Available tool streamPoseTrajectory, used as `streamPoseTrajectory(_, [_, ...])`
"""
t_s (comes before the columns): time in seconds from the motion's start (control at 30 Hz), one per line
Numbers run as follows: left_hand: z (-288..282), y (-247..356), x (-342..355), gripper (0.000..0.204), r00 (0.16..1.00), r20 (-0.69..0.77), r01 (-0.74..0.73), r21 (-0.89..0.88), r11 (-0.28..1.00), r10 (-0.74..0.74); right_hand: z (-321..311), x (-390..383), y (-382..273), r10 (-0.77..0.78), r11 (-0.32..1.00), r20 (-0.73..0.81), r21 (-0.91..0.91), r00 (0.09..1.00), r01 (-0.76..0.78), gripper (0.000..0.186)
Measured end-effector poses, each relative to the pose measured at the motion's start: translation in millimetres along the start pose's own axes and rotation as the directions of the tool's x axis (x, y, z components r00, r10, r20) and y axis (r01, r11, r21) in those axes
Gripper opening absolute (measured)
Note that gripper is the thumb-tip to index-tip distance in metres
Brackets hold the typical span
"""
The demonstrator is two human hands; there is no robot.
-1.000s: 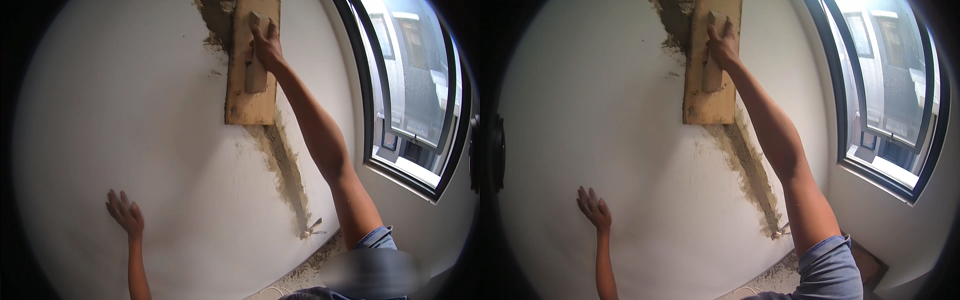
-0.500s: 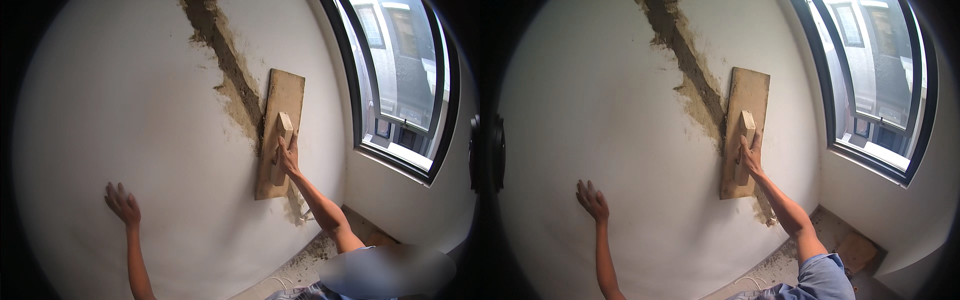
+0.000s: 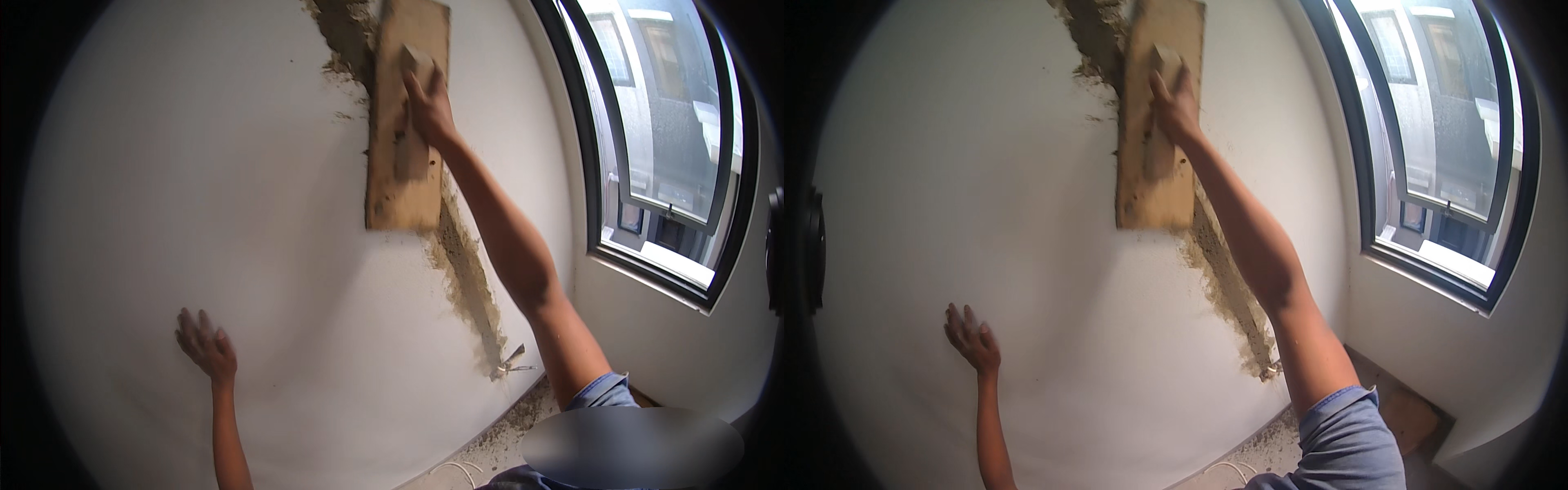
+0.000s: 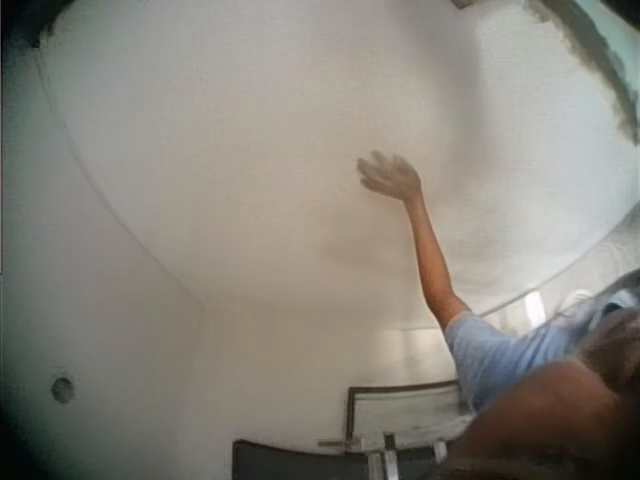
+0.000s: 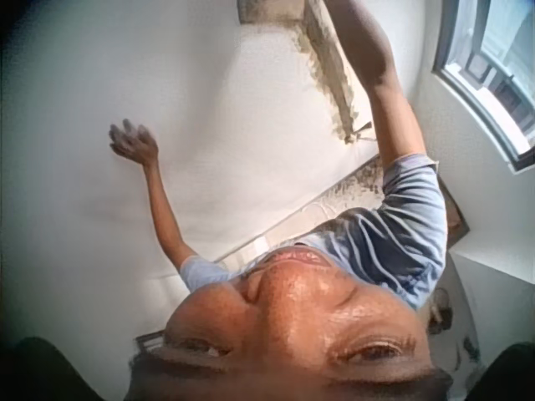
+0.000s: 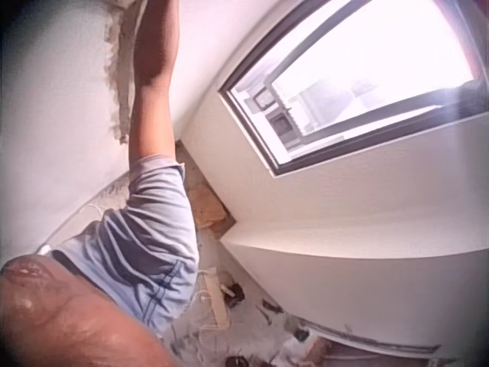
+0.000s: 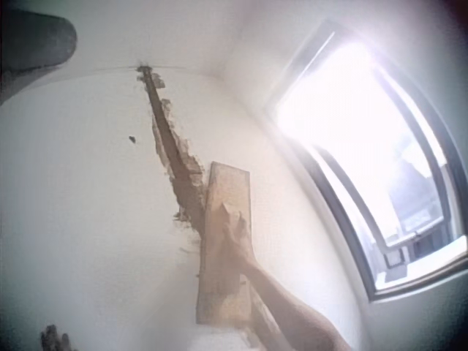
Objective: The person uses a wooden trowel to apply and smooth plaster over a vertical groove in a wall, then scoops more plaster from a bucket with a hand trowel.
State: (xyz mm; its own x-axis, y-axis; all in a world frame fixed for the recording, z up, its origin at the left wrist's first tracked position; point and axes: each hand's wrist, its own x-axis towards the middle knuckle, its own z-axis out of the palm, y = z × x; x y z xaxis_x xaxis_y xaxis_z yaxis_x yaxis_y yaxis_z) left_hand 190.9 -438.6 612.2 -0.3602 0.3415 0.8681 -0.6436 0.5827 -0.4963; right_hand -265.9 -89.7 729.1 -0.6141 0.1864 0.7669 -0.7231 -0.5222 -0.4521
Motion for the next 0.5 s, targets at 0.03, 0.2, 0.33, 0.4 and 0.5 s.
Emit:
streamPoseTrajectory(0.03, [-5,-4,0,0.044,1.000,0.005,-0.005,0.007,1.000,0.005,5,16,-9,-0.055,0.996,0.014,-0.070,0.998,0.056,0.072])
streamPoseTrajectory(0.2, [-8,-5,0,0.045,1.000,0.008,-0.020,0.020,1.000,0.019,-13,3,0,0.133,0.972,0.123,-0.211,0.984,-0.105,0.075])
streamPoseTrajectory(0.33, [-7,-5,-1,0.046,1.000,0.017,-0.014,0.029,0.999,0.013,-70,-140,79,0.139,0.951,0.034,-0.284,0.990,-0.124,0.071])
streamPoseTrajectory(0.4, [-12,-6,2,0.047,0.999,0.022,-0.024,0.014,1.000,0.023,-113,-244,101,0.417,0.882,0.008,-0.242,0.909,-0.403,0.069])
streamPoseTrajectory(0.5, [-2,9,6,0.047,1.000,0.012,-0.020,-0.031,0.999,0.021,-189,-353,140,0.514,0.811,-0.132,-0.247,0.847,-0.531,0.062])
